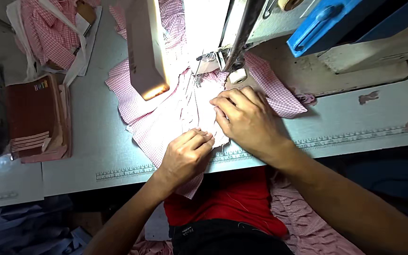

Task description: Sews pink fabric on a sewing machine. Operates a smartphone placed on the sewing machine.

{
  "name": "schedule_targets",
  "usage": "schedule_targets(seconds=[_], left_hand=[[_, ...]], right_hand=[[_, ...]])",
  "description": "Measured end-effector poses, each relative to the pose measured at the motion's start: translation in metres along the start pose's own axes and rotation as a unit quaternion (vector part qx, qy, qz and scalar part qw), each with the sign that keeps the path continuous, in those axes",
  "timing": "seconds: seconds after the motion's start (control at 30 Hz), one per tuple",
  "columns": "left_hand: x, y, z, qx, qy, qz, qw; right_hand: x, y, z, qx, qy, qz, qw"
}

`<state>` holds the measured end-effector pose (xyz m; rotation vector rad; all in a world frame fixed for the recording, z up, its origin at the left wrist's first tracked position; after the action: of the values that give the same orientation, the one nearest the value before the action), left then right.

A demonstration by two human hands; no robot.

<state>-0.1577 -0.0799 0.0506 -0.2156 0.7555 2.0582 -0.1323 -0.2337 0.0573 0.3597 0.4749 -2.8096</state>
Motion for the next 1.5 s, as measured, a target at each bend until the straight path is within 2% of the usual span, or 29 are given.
schedule_targets(seconds=[0.13, 0.3, 0.4, 0.53, 0.8, 0.87, 0.97, 1.07, 1.33, 1.5], left_hand=[[-0.013, -0.017, 0.001, 0.006, -0.018, 0.007, 1.000], [-0.032, -0.041, 0.006, 0.025, -0.007, -0.012, 1.000], [-0.039, -0.051, 0.007, 0.026, -0.008, -0.022, 0.999], [-0.039, -0.047, 0.008, 0.025, -0.008, -0.001, 1.000], [-0.036, -0.050, 0.016, 0.123, 0.009, 0.056, 0.991], [-0.031, -0.040, 0.017, 0.102, 0.003, 0.071, 0.992], [-0.020, -0.014, 0.009, 0.013, 0.003, 0.039, 0.999], [-0.017, -0.007, 0.005, -0.073, 0.003, 0.017, 0.997], [-0.037, -0.038, 0.009, -0.093, 0.020, 0.017, 0.995], [-0.060, -0.067, 0.010, -0.091, 0.020, 0.007, 0.996]], right_hand=[[-0.012, 0.004, -0.001, 0.017, -0.015, 0.004, 1.000], [-0.031, 0.018, -0.007, 0.056, 0.025, -0.013, 0.998], [-0.022, -0.001, 0.008, -0.005, 0.078, -0.009, 0.997], [-0.007, -0.004, -0.003, -0.055, 0.023, -0.007, 0.998], [-0.009, 0.003, -0.005, -0.048, 0.026, 0.009, 0.998], [-0.008, 0.002, -0.002, -0.048, 0.015, 0.018, 0.999], [-0.007, 0.004, -0.002, -0.050, 0.008, 0.020, 0.999], [-0.008, 0.005, -0.003, -0.050, 0.007, 0.018, 0.999], [-0.031, 0.019, -0.014, 0.003, 0.010, 0.009, 1.000], [-0.053, 0.036, -0.023, 0.031, 0.017, -0.046, 0.998]])
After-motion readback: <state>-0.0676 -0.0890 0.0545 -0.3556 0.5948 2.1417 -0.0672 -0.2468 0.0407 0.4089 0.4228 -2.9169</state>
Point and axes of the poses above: each hand's wrist, its own x-axis away from the middle knuckle, its own z-axis out of the back of the hand, y = z × x, the point moved 6 cm from there along -x, towards the middle knuckle, and after that the axes turned 2 degrees about z, right-handed, at the moved point
